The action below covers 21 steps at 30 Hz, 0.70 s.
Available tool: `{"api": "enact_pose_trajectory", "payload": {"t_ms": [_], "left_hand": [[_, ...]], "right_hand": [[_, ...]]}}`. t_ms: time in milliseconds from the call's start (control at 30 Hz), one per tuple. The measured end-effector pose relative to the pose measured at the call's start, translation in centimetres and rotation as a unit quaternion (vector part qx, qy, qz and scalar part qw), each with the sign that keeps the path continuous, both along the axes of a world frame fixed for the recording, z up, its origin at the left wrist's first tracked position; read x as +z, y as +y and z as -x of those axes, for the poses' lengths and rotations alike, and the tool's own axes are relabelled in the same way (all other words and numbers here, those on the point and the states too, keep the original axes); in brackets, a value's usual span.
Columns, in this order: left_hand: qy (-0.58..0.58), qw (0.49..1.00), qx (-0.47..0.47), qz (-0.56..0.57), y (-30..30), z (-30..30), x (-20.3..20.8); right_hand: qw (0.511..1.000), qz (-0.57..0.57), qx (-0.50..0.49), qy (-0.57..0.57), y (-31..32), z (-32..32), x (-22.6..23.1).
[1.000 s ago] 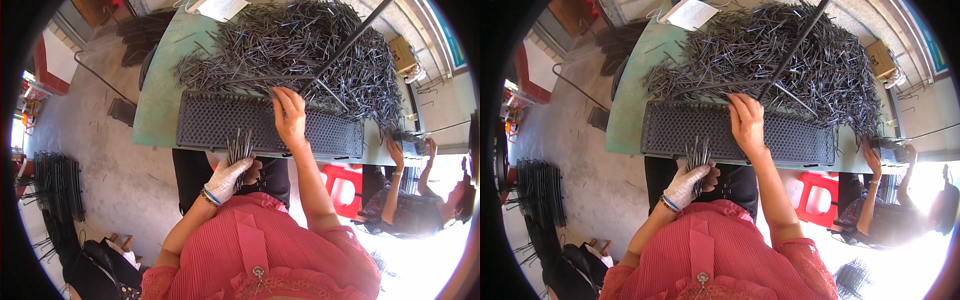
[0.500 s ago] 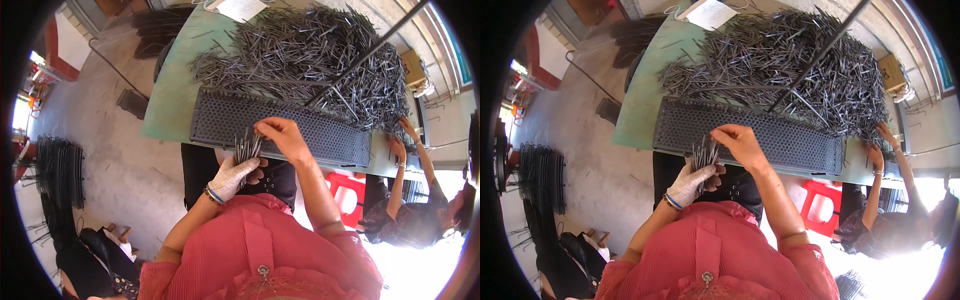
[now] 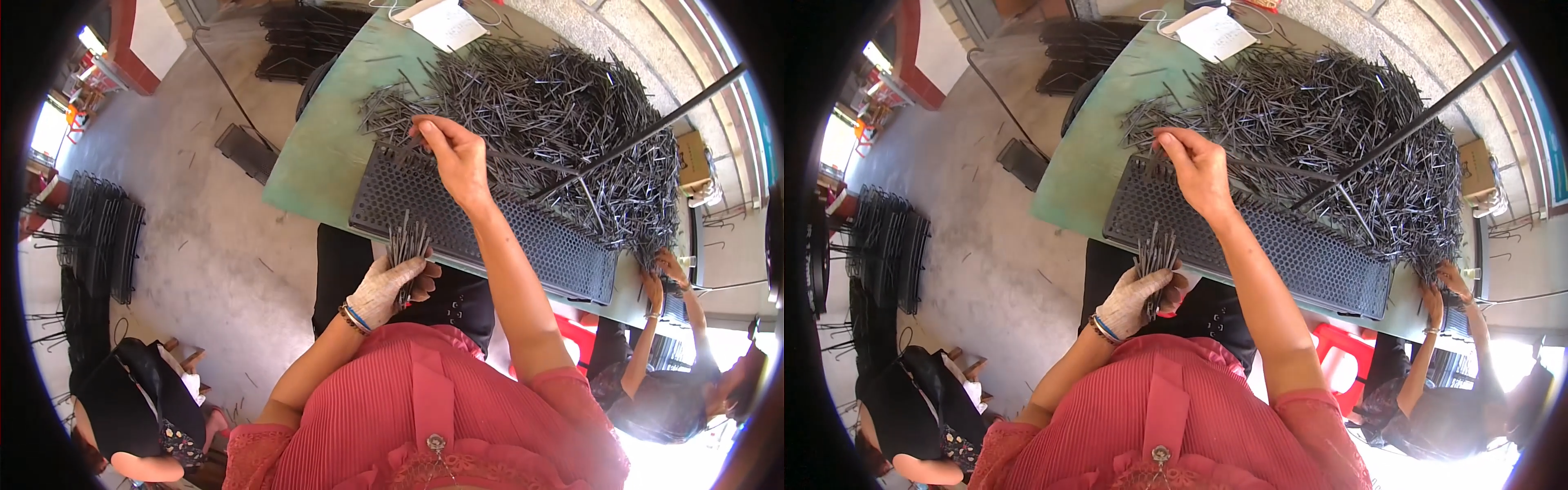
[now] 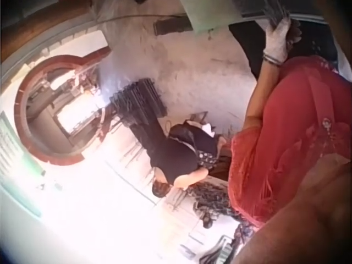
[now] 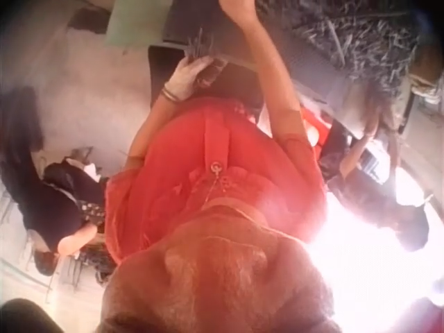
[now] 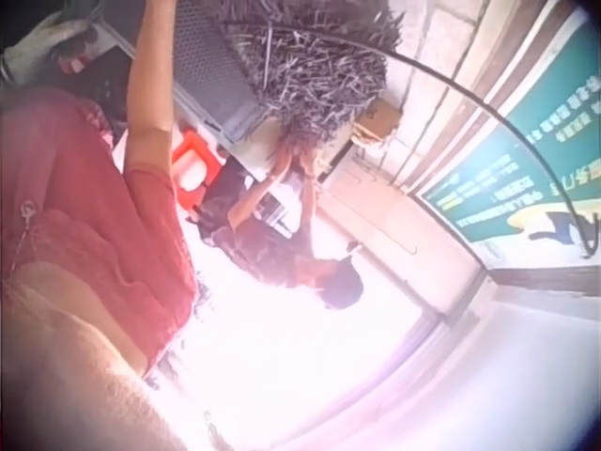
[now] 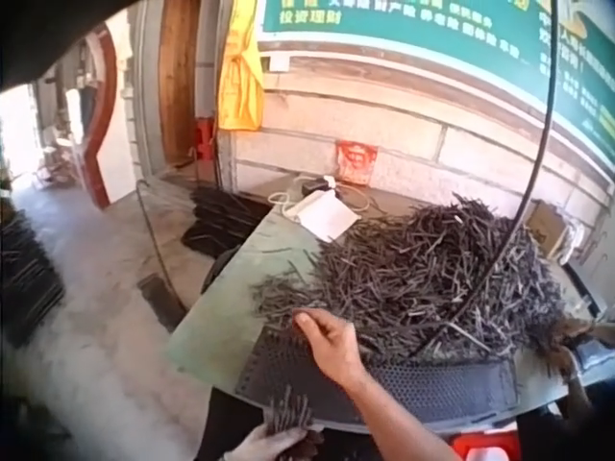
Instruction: Inserting thin metal rods into a perforated component.
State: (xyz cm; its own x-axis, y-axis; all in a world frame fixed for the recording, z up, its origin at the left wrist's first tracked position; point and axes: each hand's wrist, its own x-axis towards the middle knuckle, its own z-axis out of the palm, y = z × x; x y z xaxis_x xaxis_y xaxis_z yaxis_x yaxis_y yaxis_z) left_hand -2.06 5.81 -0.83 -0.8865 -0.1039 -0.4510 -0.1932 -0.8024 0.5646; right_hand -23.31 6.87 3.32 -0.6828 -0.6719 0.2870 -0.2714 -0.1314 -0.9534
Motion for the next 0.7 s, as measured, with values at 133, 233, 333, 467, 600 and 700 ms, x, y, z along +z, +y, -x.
{"api": "enact_pose_trajectory", "payload": {"t_ms": [133,233,333,467,600,700], "left_hand": [[-0.003,1.0,-0.011,-0.011,-0.2,-0.1,-0.1],[-0.014,1.0,-0.011,0.007,-0.1,-0.2,0.3],[-0.019,1.0,-0.009,-0.011,0.0,-0.1,0.0],[-0.016,1.0,-0.017,-0.007,0.0,-0.1,0.2],[-0.019,1.0,-0.017,-0.014,-0.1,0.2,0.2],[-0.027,0.999,-0.015,-0.019,-0.1,0.1,0.0]], "right_hand": [[0.997,-0.005,0.03,0.07,-2.4,0.3,-1.2],[0.994,-0.044,0.039,0.091,-2.6,0.0,-1.6],[0.994,-0.036,0.041,0.095,-2.6,0.0,-2.1],[0.985,-0.052,0.035,0.164,-2.5,-0.4,-3.1],[0.927,-0.049,-0.036,0.369,-2.3,-0.9,-3.4],[0.923,-0.083,-0.048,0.374,-2.3,-1.4,-3.0]]}}
